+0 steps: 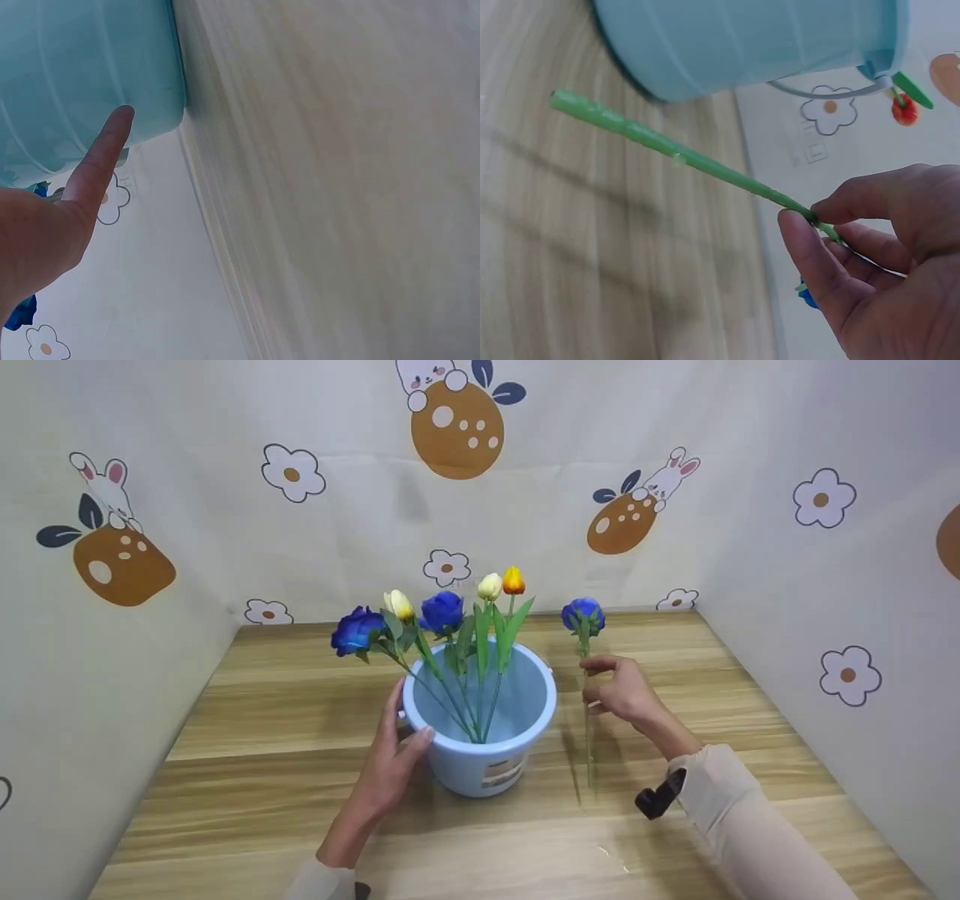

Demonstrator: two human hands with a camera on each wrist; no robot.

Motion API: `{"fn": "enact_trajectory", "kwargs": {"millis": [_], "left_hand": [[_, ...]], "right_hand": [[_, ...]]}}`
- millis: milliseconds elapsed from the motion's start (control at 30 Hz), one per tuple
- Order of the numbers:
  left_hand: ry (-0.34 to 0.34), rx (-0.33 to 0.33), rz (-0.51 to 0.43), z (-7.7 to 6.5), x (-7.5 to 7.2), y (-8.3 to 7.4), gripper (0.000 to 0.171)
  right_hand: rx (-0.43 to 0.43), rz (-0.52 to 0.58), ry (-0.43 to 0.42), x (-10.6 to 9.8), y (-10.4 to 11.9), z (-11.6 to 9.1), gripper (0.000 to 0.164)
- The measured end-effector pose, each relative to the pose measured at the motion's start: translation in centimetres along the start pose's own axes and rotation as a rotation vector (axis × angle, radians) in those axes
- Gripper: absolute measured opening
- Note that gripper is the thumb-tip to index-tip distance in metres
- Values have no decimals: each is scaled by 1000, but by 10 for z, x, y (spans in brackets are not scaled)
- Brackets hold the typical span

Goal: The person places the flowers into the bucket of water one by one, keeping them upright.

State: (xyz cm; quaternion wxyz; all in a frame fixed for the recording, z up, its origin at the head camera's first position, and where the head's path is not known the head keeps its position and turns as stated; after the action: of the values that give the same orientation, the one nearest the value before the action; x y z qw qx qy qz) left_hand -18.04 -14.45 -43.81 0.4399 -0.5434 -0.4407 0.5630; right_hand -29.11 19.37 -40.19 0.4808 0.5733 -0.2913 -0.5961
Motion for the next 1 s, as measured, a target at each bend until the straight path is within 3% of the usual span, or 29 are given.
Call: {"fn": "enact_trajectory", "kwargs": {"millis": [433, 833, 1000], "left_hand": [[-1, -12, -6, 1, 1, 0, 71], [-5, -29, -8, 1, 1, 1, 73], [-10, 5, 0, 2, 1, 2, 73]], "right_hand": [[-63, 176, -134, -12, 44, 4, 51], [-46, 253, -183, -17, 72, 4, 50], [-66, 348, -212, -18, 84, 6, 51]]}}
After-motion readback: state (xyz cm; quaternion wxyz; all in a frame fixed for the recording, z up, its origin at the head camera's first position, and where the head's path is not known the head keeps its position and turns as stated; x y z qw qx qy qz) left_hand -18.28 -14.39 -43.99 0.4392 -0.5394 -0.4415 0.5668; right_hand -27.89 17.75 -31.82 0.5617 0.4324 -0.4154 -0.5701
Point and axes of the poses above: each hand's wrist, its own z-axis towards the middle knuckle, its own x-axis out of the palm, y = z × x, the point moved 2 cm from there along z, towards the middle knuckle, and after that the axes turned 14 degrees about -x, right-handed, at the moved point
